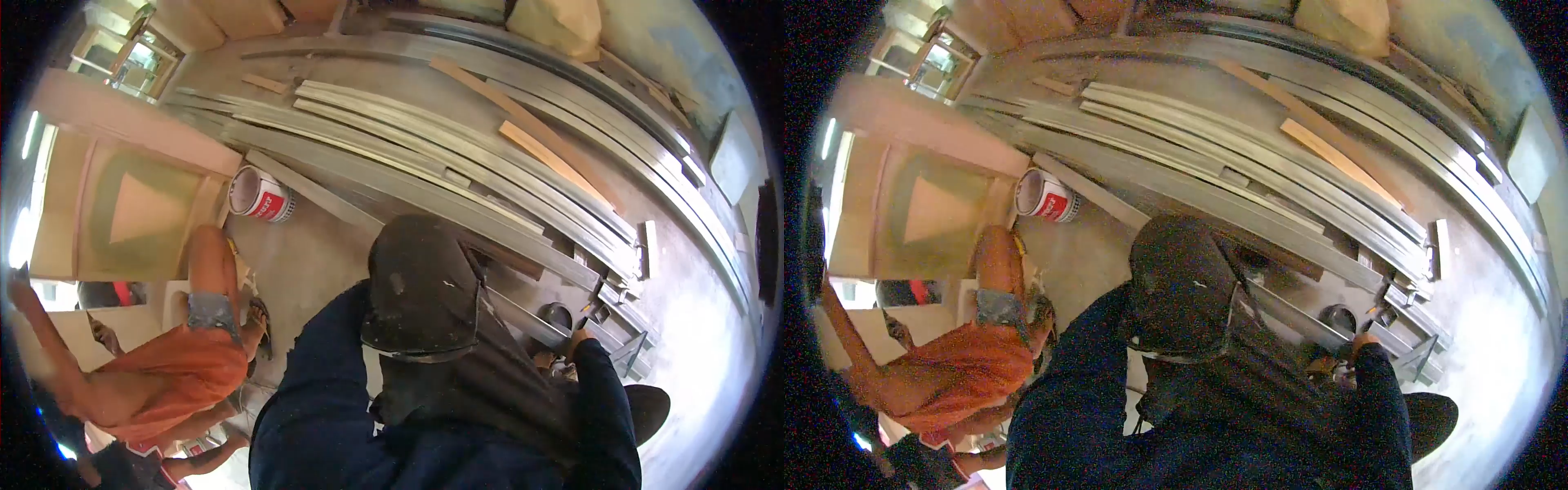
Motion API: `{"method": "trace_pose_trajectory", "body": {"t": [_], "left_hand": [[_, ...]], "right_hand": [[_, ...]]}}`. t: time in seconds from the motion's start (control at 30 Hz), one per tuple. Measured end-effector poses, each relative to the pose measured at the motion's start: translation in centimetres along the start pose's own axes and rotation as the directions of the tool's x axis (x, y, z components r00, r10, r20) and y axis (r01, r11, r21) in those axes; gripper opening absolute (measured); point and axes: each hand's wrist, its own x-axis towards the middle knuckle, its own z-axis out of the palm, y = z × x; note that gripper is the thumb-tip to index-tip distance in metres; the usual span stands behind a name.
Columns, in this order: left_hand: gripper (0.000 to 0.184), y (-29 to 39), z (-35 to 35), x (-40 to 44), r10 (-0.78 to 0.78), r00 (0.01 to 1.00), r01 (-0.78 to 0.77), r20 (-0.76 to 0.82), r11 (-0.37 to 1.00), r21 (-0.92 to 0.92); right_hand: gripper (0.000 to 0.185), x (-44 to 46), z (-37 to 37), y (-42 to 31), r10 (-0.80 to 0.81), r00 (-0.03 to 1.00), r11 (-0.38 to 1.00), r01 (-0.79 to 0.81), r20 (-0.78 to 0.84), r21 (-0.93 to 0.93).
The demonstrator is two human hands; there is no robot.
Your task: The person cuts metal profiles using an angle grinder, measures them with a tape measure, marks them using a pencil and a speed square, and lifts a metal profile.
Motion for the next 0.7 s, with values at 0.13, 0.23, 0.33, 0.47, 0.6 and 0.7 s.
{"method": "trace_pose_trajectory", "body": {"t": [0.13, 0.23, 0.33, 0.47, 0.6, 0.7], "left_hand": [[0.056, -1.9, 2.4, 0.7, 0.069, 0.997, -0.07, 0.039, 0.997, 0.027], [0.058, -3.7, 4.3, 2.1, 0.131, 0.988, -0.134, 0.079, 0.991, 0.029], [0.059, -5.0, 5.9, 3.0, 0.181, 0.979, -0.187, 0.097, 0.981, 0.052], [0.065, -1.8, 4.1, 2.9, 0.048, 0.981, -0.067, 0.189, 0.994, 0.092], [0.074, -0.2, 5.6, 1.3, 0.164, 0.935, -0.073, -0.315, 0.957, 0.282], [0.061, 0.9, 8.0, 2.1, 0.17, 0.652, 0.194, -0.739, 0.905, 0.379]], "right_hand": [[0.055, -3.6, -1.8, -1.5, 0.21, 0.978, 0.944, -0.201, -0.005, 0.262], [0.034, -5.9, -4.3, -2.5, 0.186, 0.983, 0.966, -0.184, 0.009, 0.181], [0.032, -6.5, -3.8, -3.7, 0.385, 0.922, 0.867, -0.344, -0.048, 0.36], [0.033, -4.7, -3.9, -4.1, 0.452, 0.891, 0.835, -0.439, 0.041, 0.331], [0.044, 6.4, 3.6, -1.4, 0.363, 0.93, 0.748, -0.261, -0.048, 0.61], [0.041, -6.3, -13.7, 0.5, 0.131, 0.991, 0.977, -0.128, -0.004, 0.169]]}}
